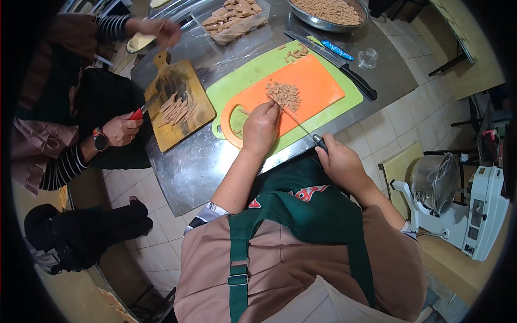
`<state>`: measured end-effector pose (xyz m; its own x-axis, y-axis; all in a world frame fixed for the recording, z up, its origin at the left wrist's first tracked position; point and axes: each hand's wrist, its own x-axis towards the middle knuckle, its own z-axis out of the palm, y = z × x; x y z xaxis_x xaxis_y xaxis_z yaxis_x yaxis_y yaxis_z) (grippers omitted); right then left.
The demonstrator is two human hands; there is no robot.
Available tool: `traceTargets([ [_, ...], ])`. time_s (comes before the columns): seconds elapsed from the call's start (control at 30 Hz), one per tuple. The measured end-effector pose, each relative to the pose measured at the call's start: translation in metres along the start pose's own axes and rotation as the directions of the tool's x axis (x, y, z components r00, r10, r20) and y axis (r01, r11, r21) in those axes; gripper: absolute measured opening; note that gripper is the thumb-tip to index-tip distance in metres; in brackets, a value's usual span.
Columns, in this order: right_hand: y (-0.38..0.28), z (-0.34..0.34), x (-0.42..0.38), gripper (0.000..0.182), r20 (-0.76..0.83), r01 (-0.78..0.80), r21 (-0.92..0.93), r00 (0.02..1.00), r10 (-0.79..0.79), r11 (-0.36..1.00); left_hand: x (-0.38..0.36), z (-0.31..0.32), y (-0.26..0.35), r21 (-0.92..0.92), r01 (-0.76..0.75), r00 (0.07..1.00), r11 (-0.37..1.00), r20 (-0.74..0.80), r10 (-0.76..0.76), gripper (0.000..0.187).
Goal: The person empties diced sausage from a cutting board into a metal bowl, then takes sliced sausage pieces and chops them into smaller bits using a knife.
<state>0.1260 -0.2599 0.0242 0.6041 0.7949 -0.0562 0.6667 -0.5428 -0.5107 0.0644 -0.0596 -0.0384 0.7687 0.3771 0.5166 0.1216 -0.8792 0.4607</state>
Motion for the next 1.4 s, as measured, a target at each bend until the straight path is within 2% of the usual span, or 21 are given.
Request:
traceTargets([
  [0.2, -0.006, 0.012, 0.014, 0.025, 0.121, -0.078, -0.11, 0.988, 0.092, 0.991, 0.002, 0.001, -0.001, -0.023, 0.032, 0.999, 0.999, -0.017, -0.033, 0.014],
  [0.5, 0.008, 0.007, 0.033, 0.026, 0.174, -0.106, 0.109, 0.981, 0.086, 0.988, 0.003, 0.001, -0.003, -0.078, -0.013, 0.993, 0.997, -0.114, 0.004, 0.01],
  [0.57, 0.002, 0.003, 0.022, 0.026, 0.108, -0.079, 0.091, 0.992, 0.069, 0.993, 0.003, 0.0, -0.001, -0.074, -0.018, 0.992, 0.997, -0.125, 0.009, 0.009],
  [0.67, -0.003, -0.004, 0.007, 0.026, 0.044, -0.022, 0.015, 0.999, 0.022, 1.0, 0.002, -0.002, 0.0, -0.042, 0.071, 0.996, 0.997, -0.048, -0.073, 0.01],
  [0.73, -0.001, -0.002, 0.0, 0.024, 0.045, -0.015, -0.03, 0.999, 0.016, 0.999, 0.003, -0.003, -0.002, 0.024, 0.097, 0.995, 0.995, -0.005, -0.097, 0.01],
  [0.87, -0.003, 0.013, 0.008, 0.022, 0.039, -0.016, -0.121, 0.999, 0.021, 0.992, 0.002, -0.002, -0.003, 0.016, 0.073, 0.997, 0.997, -0.032, -0.073, 0.011],
  [0.93, -0.004, 0.022, 0.02, 0.023, 0.05, -0.01, -0.108, 0.999, 0.015, 0.994, 0.002, 0.0, -0.002, -0.042, 0.022, 0.993, 0.999, -0.112, -0.027, 0.012],
  [1.1, 0.004, 0.024, 0.007, 0.024, -0.007, 0.019, -0.096, 1.0, -0.019, 0.995, 0.002, -0.003, -0.002, -0.029, 0.04, 0.994, 0.999, -0.101, -0.043, 0.01],
  [1.2, 0.01, 0.015, -0.011, 0.024, 0.041, -0.041, -0.117, 0.998, 0.046, 0.992, 0.001, -0.004, -0.001, -0.017, 0.037, 0.995, 0.999, -0.095, -0.038, 0.008],
  [1.4, 0.012, 0.003, -0.012, 0.025, 0.002, -0.017, -0.029, 1.0, 0.017, 0.999, -0.003, -0.003, 0.0, 0.005, 0.001, 0.996, 1.0, -0.092, -0.001, 0.006],
])
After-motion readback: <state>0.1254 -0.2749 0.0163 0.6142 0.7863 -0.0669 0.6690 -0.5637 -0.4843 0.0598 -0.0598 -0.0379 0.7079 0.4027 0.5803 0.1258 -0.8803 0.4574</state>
